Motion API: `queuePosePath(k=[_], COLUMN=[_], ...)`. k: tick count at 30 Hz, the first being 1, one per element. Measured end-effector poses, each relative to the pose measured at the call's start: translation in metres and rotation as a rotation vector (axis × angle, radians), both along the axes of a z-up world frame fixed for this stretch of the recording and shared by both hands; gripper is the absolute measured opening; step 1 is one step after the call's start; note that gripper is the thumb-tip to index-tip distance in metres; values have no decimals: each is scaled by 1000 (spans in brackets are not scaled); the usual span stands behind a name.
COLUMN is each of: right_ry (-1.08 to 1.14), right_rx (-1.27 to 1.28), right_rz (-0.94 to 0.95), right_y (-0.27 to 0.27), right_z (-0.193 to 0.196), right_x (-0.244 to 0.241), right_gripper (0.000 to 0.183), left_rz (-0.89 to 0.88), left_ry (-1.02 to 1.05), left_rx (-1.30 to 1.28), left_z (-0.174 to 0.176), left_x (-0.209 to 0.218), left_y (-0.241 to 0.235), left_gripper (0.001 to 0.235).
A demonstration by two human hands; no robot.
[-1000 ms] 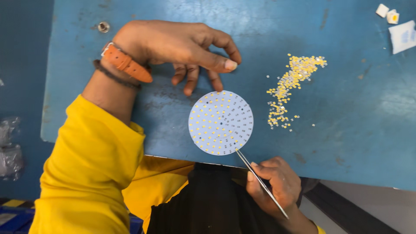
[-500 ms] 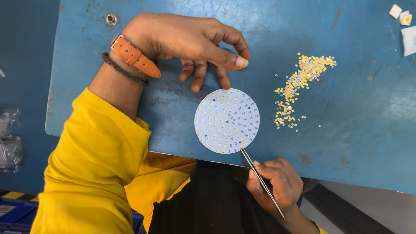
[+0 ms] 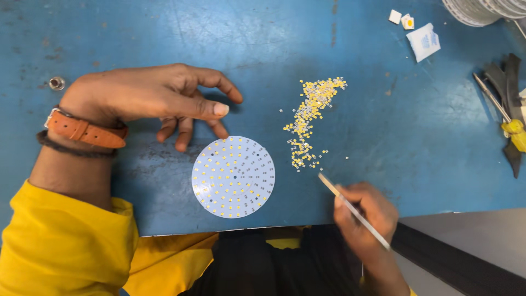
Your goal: The person uses tweezers to pick up small yellow LED components from a pile on a blue workbench and places them one by one into designated spots on a circular LED board. The person continues this process until the board is filled, then places the completed board into a storage container.
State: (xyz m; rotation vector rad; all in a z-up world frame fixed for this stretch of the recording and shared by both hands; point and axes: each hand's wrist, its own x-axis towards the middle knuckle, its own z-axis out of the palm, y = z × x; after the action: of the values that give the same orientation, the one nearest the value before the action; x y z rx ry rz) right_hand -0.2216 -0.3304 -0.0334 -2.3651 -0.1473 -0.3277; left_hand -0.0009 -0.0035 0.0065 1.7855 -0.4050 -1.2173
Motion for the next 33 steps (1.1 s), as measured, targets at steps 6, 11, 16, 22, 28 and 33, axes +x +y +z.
queuePosePath(k=[6, 11, 16, 22, 28, 33], right_ry=[10, 32, 21, 26, 31, 44], right_rx=[99, 66, 113, 73, 98, 99], right_rz=[-57, -93, -150, -142, -164, -155], right_y=[-2, -1, 0, 1, 0, 1], right_z=[-5, -6, -6, -7, -7, -8], right_x=[9, 8, 9, 7, 6, 5], right_gripper=[16, 17, 16, 18, 16, 15], left_rz=[0, 13, 10, 3, 6, -16], left_ry=[10, 8, 2, -3, 2, -16], left_rx=[16, 24, 18, 20, 27, -29], left_z=[3, 2, 3, 5, 3, -1], left_x=[1, 0, 0, 0, 0, 1], left_y=[-1, -1, -1, -2, -2, 1], left_gripper=[67, 68, 68, 67, 67, 67])
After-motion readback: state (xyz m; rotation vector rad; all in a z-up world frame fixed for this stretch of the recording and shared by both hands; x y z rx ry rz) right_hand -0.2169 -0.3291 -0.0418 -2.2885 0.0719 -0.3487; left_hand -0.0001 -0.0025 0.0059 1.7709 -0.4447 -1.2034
